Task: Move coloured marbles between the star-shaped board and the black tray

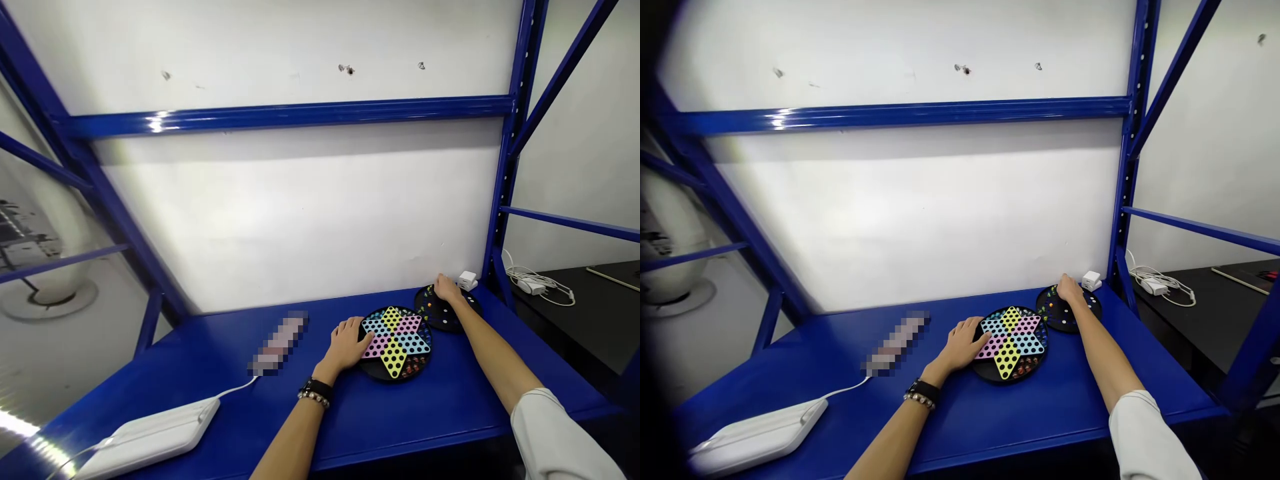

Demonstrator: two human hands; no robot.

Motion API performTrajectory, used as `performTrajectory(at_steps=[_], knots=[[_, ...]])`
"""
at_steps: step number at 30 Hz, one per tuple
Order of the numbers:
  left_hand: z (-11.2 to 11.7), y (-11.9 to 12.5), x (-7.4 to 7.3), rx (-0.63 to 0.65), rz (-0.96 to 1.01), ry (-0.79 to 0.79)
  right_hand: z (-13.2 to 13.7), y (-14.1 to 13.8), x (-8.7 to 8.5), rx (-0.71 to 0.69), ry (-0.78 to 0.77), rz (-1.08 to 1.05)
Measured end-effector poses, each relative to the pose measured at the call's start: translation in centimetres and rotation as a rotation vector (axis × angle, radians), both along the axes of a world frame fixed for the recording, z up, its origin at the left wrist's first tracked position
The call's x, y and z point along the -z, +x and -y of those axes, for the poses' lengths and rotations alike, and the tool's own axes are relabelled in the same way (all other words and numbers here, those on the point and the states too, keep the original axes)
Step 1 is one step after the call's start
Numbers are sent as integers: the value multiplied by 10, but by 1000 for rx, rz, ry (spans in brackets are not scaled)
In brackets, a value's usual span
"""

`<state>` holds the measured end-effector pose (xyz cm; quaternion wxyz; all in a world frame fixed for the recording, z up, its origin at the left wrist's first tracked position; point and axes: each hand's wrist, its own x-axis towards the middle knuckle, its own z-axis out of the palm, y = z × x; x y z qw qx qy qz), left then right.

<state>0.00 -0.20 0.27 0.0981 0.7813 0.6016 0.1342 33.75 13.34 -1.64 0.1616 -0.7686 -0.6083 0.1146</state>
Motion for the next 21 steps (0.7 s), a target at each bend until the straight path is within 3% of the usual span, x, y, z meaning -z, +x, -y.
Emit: performTrajectory(at_steps=[6,21], knots=[[-1,0,2,-4,-17,3,0,10,1,-105,-17,19],[0,0,1,0,-8,-5,-4,-25,-2,-127,-48,37]])
